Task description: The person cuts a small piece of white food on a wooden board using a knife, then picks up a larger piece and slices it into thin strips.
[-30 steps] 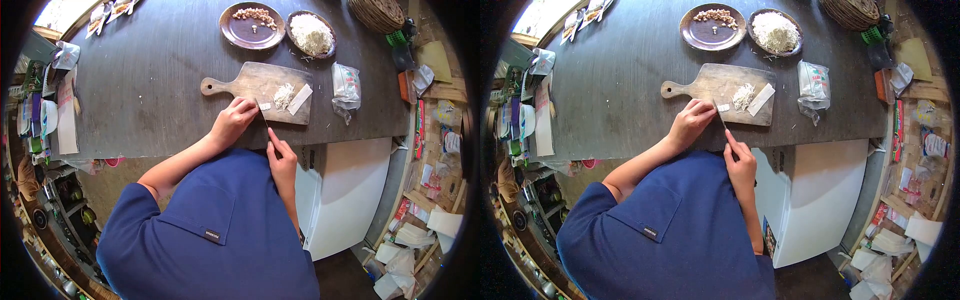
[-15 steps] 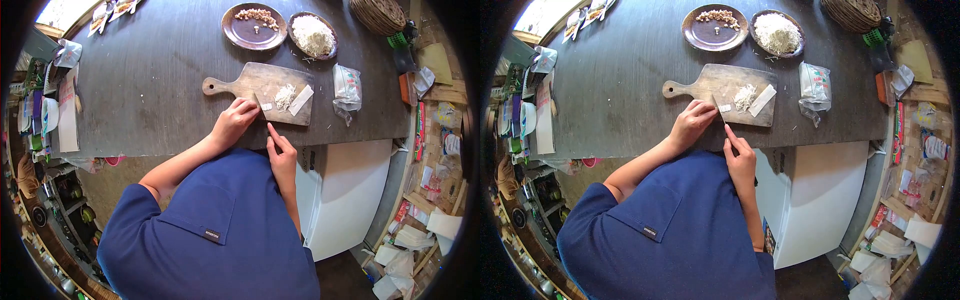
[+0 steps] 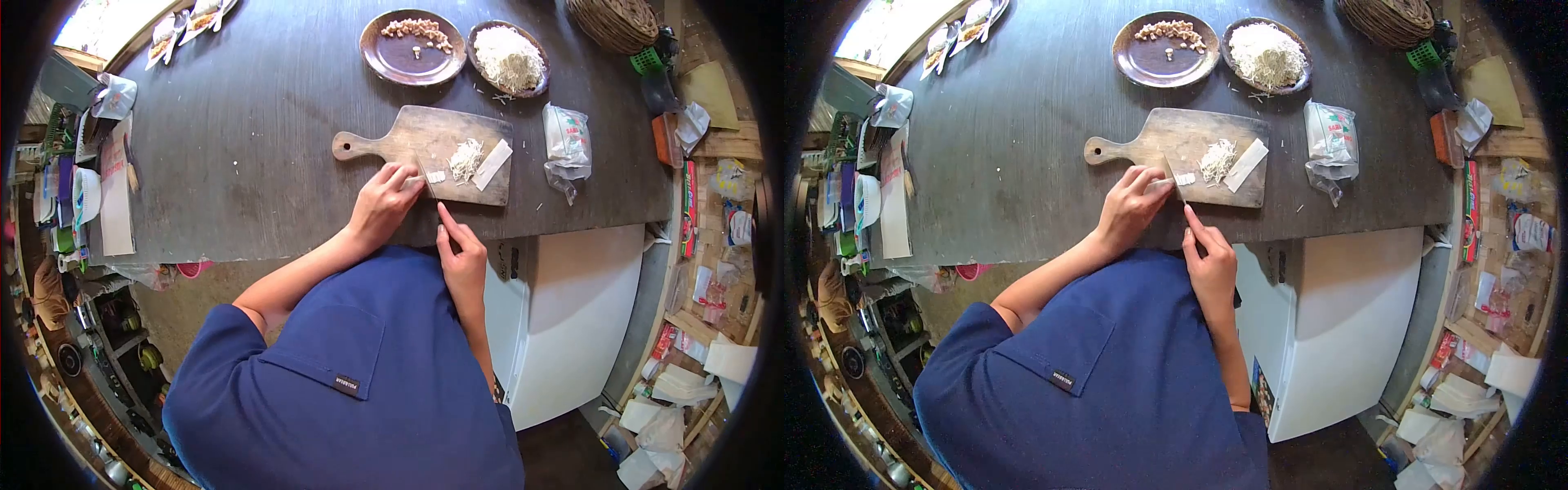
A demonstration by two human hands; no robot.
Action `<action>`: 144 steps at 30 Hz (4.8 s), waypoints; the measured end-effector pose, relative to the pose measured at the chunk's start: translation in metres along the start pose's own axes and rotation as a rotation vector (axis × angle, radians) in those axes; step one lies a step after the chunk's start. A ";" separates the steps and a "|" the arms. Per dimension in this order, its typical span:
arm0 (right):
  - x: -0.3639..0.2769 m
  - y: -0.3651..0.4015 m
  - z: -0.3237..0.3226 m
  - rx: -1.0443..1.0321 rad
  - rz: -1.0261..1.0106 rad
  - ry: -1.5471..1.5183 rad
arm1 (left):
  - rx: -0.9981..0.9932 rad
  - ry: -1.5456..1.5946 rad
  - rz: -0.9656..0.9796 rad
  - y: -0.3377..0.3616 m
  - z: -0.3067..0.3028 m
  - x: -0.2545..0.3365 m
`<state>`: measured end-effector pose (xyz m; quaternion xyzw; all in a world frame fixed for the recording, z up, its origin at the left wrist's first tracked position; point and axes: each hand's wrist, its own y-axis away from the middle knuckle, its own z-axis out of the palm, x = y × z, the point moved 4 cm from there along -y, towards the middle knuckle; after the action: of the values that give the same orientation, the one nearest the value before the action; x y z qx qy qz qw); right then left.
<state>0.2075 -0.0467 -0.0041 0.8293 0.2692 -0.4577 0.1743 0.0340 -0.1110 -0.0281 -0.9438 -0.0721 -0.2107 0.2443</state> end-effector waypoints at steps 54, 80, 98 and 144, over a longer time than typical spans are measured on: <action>0.007 0.019 0.000 0.015 0.031 0.082 | 0.019 0.019 -0.003 0.001 0.001 -0.005; 0.007 0.008 0.004 -0.024 0.053 0.069 | -0.003 0.027 -0.021 0.001 -0.003 -0.006; 0.004 0.013 0.002 -0.006 0.019 0.069 | -0.013 0.039 0.011 0.000 -0.005 -0.005; 0.006 0.007 0.009 0.028 -0.002 0.089 | 0.018 -0.024 0.011 0.002 -0.009 -0.001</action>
<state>0.2079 -0.0552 -0.0133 0.8510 0.2710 -0.4240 0.1503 0.0302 -0.1171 -0.0220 -0.9443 -0.0716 -0.1975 0.2531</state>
